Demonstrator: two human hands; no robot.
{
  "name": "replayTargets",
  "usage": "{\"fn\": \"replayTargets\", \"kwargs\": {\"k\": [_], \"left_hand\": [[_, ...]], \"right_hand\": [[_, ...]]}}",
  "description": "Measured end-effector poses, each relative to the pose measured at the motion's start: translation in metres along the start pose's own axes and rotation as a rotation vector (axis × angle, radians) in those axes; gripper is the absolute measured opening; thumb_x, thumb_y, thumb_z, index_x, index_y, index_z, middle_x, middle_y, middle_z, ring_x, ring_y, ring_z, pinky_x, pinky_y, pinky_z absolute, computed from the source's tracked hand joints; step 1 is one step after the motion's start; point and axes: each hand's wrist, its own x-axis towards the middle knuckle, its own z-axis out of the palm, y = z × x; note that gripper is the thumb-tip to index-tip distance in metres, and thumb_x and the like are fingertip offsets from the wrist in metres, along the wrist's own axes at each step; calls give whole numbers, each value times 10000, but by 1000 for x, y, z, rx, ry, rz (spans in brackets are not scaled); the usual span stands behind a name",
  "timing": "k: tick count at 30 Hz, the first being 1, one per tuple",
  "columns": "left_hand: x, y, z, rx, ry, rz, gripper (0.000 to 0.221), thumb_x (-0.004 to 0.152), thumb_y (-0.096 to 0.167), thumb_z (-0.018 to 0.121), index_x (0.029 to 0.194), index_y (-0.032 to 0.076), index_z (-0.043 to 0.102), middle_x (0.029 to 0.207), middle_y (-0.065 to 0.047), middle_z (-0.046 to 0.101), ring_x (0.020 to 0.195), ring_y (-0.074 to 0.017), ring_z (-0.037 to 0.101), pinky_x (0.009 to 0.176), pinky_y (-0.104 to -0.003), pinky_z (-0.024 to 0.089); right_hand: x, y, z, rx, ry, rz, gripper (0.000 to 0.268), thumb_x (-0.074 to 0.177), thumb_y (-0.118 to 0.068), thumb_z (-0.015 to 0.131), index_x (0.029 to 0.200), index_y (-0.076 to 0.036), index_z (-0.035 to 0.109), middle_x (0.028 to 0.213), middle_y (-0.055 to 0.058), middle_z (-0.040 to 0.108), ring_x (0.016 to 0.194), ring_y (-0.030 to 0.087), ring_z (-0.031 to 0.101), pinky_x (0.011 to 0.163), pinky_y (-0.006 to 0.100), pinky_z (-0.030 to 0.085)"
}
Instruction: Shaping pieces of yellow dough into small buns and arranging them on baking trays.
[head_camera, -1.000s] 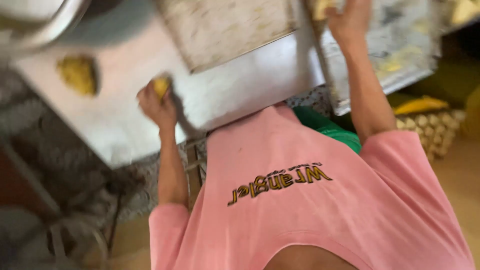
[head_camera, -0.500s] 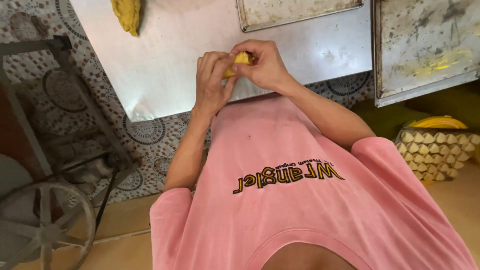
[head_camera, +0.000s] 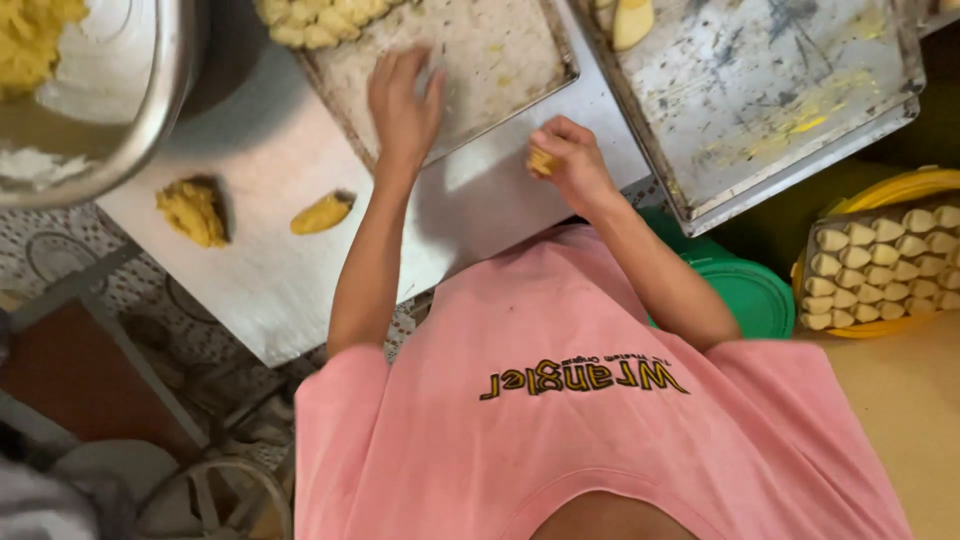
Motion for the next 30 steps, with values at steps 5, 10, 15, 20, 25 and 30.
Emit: {"fn": "replayTargets", "kwargs": {"k": [5,10,15,20,25,30], "left_hand": [[92,-28,135,275,153,-155,238,805,145,729,1016,90,636,872,-164,676,786,-415,654,624,-521,502],[72,36,49,-513,23,-398,158,825,76,738,892,123,603,661,-14,600,578,-132,540,548,-313,463],[-13,107,-66,-1086,-130,-518,230,898,137,809,1050,66,652,851,-43,690,733,-105,635,643,-236,536],[-89,128,-169,-941,-21,-323,437,808,272,908,1137,104,675,1139,-30,583,1063,-132,610,827,-246,576],[-161,118,-195,-925,236,-369,322,874,194,864,1106,71,677,1059,-35,627,956,-132,591,763,-234,534],[-204,101,-205,-828,362,-333,215,916,215,797,839,49,684,772,-53,594,702,-124,551,618,-246,424]], "right_hand": [[-25,-2,-47,-14,94,-98,443,935,-192,742,636,-128,422,575,18,353,460,124,338,429,268,221],[-29,-37,-30,-536,89,-502,290,897,-225,839,847,-102,581,771,21,565,703,111,486,661,274,394],[-39,-68,72,-920,-223,-965,512,928,-285,853,1318,-22,651,1133,154,744,1060,268,714,949,387,528],[-78,-31,151,-858,-441,-1106,101,940,-15,770,1022,36,742,908,172,720,764,257,638,711,361,511],[-96,29,185,-893,-652,-996,163,1029,-74,669,981,79,696,830,155,614,710,254,554,652,368,425],[-108,76,189,-866,-617,-589,181,1036,-187,717,1003,-9,726,892,52,647,793,121,531,708,276,401]]}}
